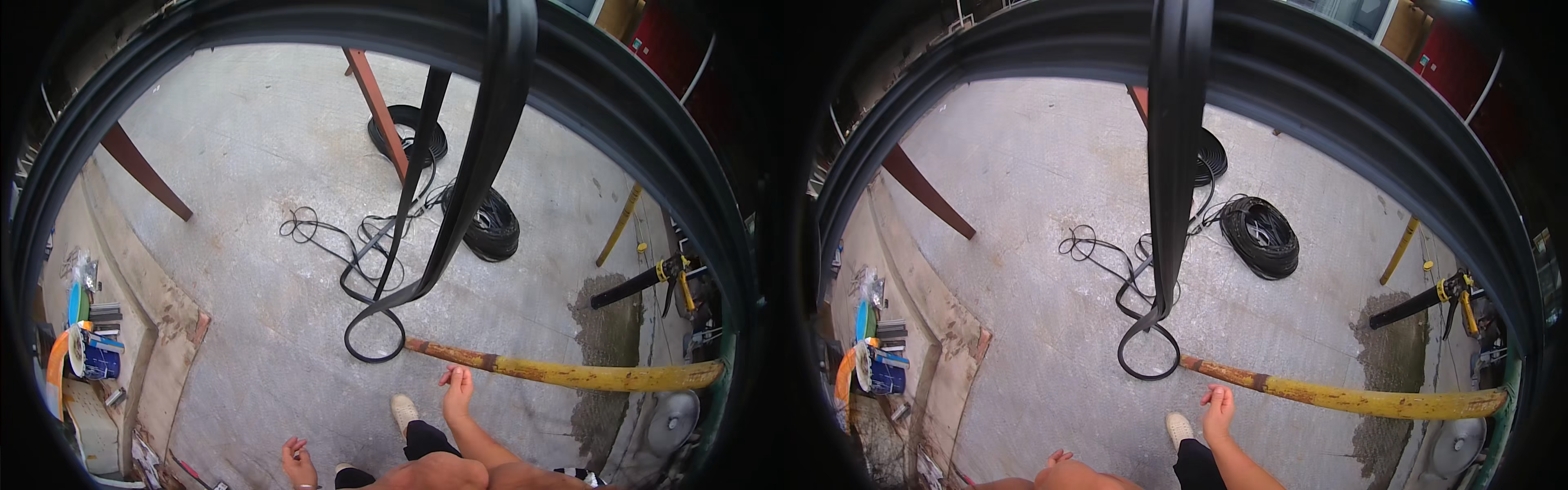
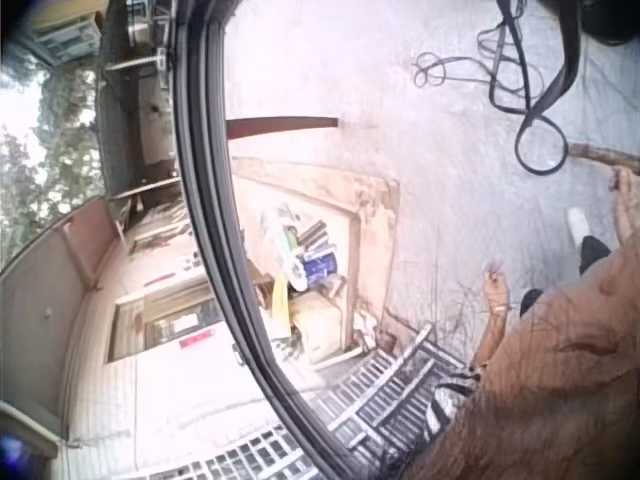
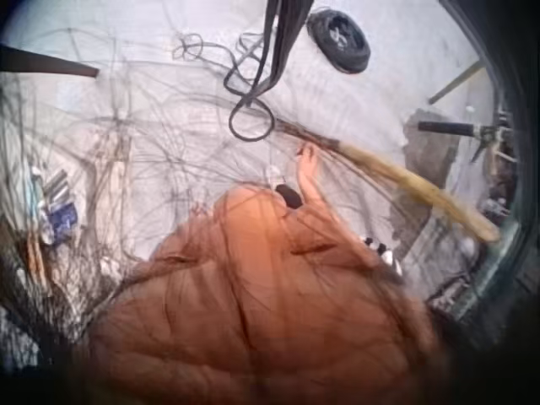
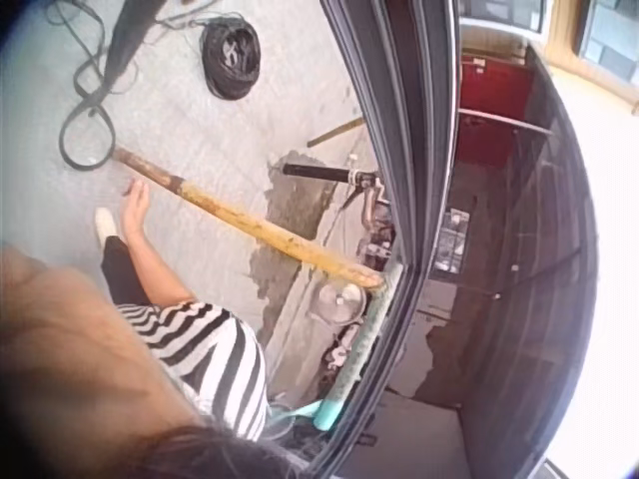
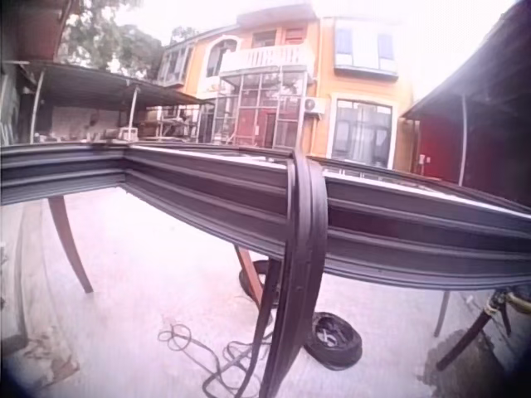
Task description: The person trims a rubber sealing strip using scissors and a utility knife, then presses the strip into the channel of a window frame by hand.
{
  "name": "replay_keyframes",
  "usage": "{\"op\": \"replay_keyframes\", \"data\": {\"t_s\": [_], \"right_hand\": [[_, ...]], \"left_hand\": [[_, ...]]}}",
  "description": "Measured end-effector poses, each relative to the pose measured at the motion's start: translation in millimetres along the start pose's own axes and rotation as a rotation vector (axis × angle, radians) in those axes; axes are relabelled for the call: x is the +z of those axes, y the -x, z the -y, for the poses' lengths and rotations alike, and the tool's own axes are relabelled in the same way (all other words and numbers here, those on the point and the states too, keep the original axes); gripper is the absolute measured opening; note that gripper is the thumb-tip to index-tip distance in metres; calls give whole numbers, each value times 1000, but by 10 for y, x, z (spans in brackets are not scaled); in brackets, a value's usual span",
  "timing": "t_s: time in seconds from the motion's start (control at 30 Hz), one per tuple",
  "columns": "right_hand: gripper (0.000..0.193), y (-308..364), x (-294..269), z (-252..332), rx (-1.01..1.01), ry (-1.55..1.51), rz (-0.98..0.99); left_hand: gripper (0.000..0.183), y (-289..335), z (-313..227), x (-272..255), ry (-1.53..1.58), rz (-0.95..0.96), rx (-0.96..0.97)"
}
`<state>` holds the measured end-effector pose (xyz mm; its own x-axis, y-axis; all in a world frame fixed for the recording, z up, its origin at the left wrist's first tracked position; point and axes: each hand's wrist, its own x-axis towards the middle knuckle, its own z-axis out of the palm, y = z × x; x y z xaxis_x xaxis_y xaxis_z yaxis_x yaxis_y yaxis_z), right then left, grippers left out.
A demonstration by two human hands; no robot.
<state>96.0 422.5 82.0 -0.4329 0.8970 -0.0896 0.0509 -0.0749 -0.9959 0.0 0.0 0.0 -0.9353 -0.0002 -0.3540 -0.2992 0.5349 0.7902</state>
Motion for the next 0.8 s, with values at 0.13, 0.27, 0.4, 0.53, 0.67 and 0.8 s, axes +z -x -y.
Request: {"op": "replay_keyframes", "data": {"t_s": [0.13, 0.27, 0.4, 0.53, 0.67, 0.8], "right_hand": [[14, -154, -52, 116, 491, -221, -390], [23, -633, 535, 1450, 47, -33, 34], [29, -1041, 952, 3467, -674, 94, 136], [24, -1104, 1211, 4084, -585, 186, 496], [24, -868, 1292, 3685, -621, 314, 635], [33, -567, 1128, 3131, -445, 708, 808]], "left_hand": [[33, -121, -1822, 96, 8, 168, 154], [28, -170, -3148, 334, 43, 131, 472], [27, -311, -3982, 232, 127, 175, 628], [24, -544, -5058, 115, 139, 333, 824], [31, -595, -6137, 151, 405, 744, 813], [53, -244, -7010, 90, 545, 1147, 739]]}}
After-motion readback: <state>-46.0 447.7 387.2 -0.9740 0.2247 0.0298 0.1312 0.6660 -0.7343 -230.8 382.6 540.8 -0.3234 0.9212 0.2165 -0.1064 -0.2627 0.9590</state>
